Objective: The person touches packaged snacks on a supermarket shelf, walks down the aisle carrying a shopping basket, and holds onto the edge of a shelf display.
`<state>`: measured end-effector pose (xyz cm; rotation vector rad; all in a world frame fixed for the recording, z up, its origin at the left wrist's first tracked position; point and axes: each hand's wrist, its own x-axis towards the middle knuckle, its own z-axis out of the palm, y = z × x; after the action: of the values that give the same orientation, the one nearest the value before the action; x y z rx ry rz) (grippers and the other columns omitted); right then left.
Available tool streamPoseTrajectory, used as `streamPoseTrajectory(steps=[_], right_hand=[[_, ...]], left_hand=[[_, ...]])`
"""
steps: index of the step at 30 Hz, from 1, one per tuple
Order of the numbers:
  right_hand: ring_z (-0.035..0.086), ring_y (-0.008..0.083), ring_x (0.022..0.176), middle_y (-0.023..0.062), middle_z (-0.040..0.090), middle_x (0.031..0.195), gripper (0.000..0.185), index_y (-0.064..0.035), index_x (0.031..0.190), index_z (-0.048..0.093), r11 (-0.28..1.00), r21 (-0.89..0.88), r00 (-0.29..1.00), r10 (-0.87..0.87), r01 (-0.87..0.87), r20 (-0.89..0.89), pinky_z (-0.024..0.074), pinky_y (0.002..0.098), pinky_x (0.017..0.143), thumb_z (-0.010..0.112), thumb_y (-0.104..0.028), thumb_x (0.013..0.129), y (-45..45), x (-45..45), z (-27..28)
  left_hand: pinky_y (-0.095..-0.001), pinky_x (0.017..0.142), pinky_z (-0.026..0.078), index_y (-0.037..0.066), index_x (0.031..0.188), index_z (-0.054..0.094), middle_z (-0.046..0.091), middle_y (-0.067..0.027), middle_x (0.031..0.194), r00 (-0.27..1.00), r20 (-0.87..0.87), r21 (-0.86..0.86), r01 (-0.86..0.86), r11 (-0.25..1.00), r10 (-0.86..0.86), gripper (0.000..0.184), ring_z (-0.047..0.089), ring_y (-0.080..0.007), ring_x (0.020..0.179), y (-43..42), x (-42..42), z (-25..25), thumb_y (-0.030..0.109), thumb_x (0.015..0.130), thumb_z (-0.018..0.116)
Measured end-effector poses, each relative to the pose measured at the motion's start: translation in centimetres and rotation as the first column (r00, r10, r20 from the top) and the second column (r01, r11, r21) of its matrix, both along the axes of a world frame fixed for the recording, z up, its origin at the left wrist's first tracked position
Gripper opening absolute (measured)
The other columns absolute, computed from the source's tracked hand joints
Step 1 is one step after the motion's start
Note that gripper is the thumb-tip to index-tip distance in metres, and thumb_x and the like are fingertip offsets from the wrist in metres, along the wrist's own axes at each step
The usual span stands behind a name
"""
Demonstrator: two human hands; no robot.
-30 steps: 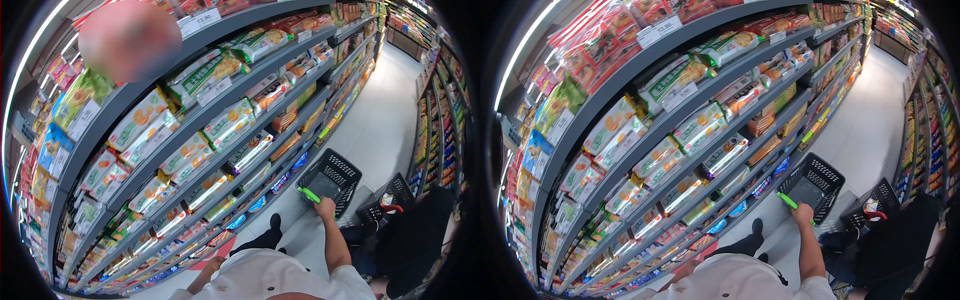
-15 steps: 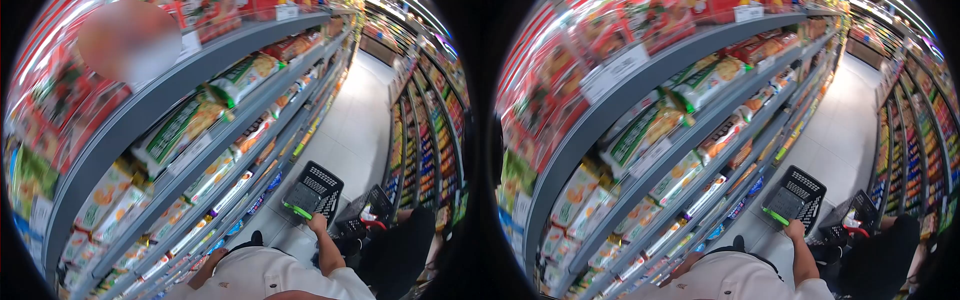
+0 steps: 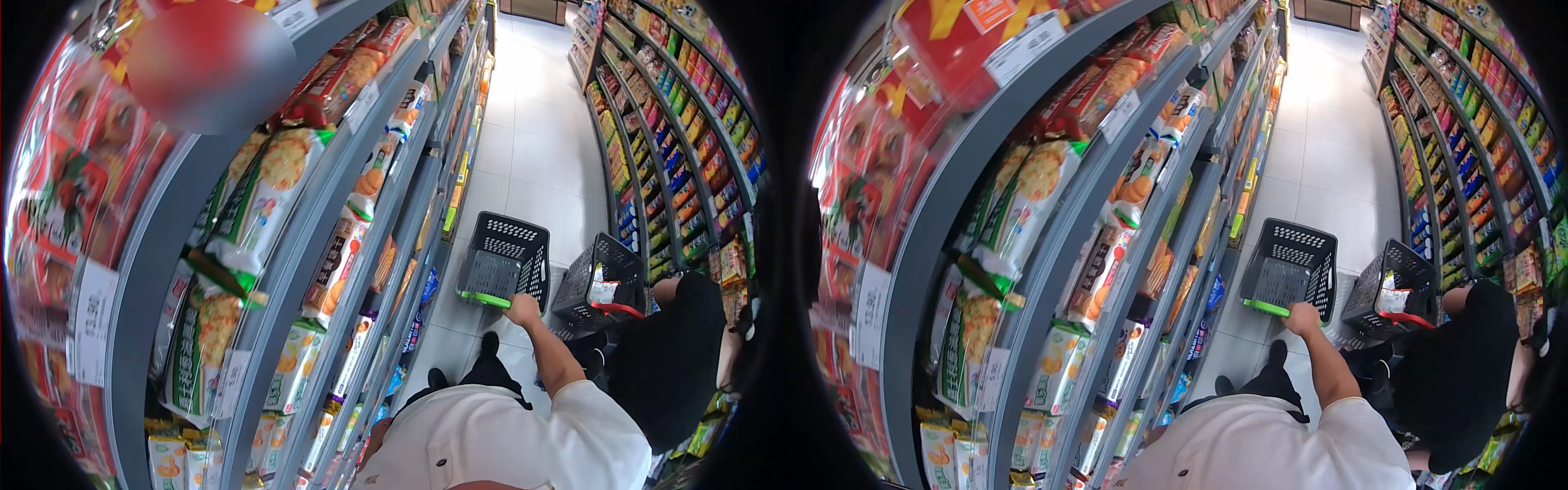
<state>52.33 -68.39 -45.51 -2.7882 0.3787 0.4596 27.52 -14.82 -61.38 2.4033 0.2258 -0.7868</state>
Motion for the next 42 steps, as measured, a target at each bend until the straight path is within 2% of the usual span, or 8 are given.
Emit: streamPoseTrajectory(steps=[5,7,12,22,24,32,37,42], right_hand=[[0.068,0.0351,0.083,0.0171,0.070,0.086,0.034,-0.0121,0.094,0.072,1.000,0.018,0.999,0.003,-0.004,0.043,0.0539,0.0468,0.076,0.066,-0.040,0.075,-3.7,5.0,-0.2],[0.068,0.0349,0.082,0.0172,0.070,0.085,0.033,-0.0117,0.093,0.072,1.000,0.020,0.997,0.008,-0.010,0.070,0.0541,0.0464,0.076,0.066,-0.039,0.076,-5.6,7.4,0.2],[0.068,0.0351,0.084,0.0166,0.070,0.086,0.031,-0.0108,0.092,0.072,0.999,0.037,0.995,0.032,-0.035,0.096,0.0537,0.0455,0.077,0.067,-0.037,0.076,-11.3,13.8,-0.6],[0.068,0.0360,0.082,0.0180,0.069,0.087,0.030,-0.0078,0.088,0.070,0.993,0.079,0.987,0.076,-0.087,0.139,0.0539,0.0454,0.075,0.069,-0.035,0.076,-19.1,23.3,-1.0],[0.068,0.0359,0.082,0.0177,0.069,0.086,0.030,-0.0077,0.088,0.070,0.992,0.049,0.981,0.105,-0.115,0.165,0.0540,0.0449,0.075,0.069,-0.035,0.076,-20.6,25.0,-1.5],[0.067,0.0365,0.082,0.0185,0.069,0.084,0.031,-0.0083,0.089,0.070,0.994,0.052,0.983,0.088,-0.097,0.163,0.0536,0.0459,0.075,0.068,-0.037,0.077,-23.8,30.8,-0.6],[0.067,0.0372,0.081,0.0188,0.069,0.083,0.031,-0.0087,0.090,0.070,0.997,0.027,0.986,0.068,-0.073,0.153,0.0535,0.0466,0.074,0.068,-0.037,0.077,-25.2,34.0,-0.6],[0.067,0.0377,0.080,0.0183,0.069,0.082,0.034,-0.0084,0.087,0.070,0.996,-0.004,0.982,0.083,-0.083,0.168,0.0533,0.0468,0.073,0.071,-0.039,0.072,-26.9,37.1,-1.1]], left_hand=[[-0.0342,0.079,0.052,0.007,0.098,0.072,0.071,-0.0094,0.087,1.000,0.016,0.056,0.009,0.998,-0.010,0.040,0.067,-0.0203,0.085,-3.4,2.2,1.4,0.044,0.089,0.061],[-0.0325,0.072,0.052,0.006,0.097,0.071,0.070,-0.0067,0.086,0.911,-0.157,-0.142,-0.404,0.904,0.382,0.033,0.065,-0.0173,0.080,-6.9,4.9,4.8,0.037,0.089,0.064],[-0.0247,0.064,0.049,0.007,0.101,0.067,0.069,-0.0026,0.089,0.746,-0.270,-0.314,-0.666,0.677,0.609,0.022,0.064,-0.0123,0.075,-14.3,10.0,6.8,0.026,0.090,0.066],[-0.0257,0.064,0.047,0.006,0.114,0.062,0.068,-0.0030,0.093,0.675,-0.213,-0.360,-0.726,0.586,0.706,0.038,0.065,-0.0124,0.079,-24.1,19.3,8.5,0.035,0.090,0.066],[-0.0258,0.065,0.047,0.005,0.115,0.062,0.068,-0.0030,0.094,0.814,-0.180,-0.263,-0.581,0.770,0.552,0.039,0.063,-0.0125,0.078,-24.8,20.5,8.7,0.035,0.090,0.065],[-0.0293,0.073,0.053,0.001,0.108,0.062,0.066,-0.0047,0.093,0.756,-0.260,-0.222,-0.652,0.725,0.601,0.037,0.063,-0.0144,0.083,-28.0,25.6,9.8,0.031,0.089,0.068],[-0.0325,0.065,0.050,0.007,0.088,0.066,0.065,-0.0042,0.073,0.934,-0.144,-0.145,-0.345,0.927,0.326,0.032,0.064,-0.0149,0.070,-30.2,33.4,6.1,0.038,0.091,0.061],[-0.0337,0.075,0.052,0.005,0.099,0.069,0.071,-0.0100,0.088,0.960,-0.118,-0.305,-0.278,0.911,0.253,0.035,0.067,-0.0192,0.080,-33.4,43.1,-0.3,0.038,0.090,0.064]])
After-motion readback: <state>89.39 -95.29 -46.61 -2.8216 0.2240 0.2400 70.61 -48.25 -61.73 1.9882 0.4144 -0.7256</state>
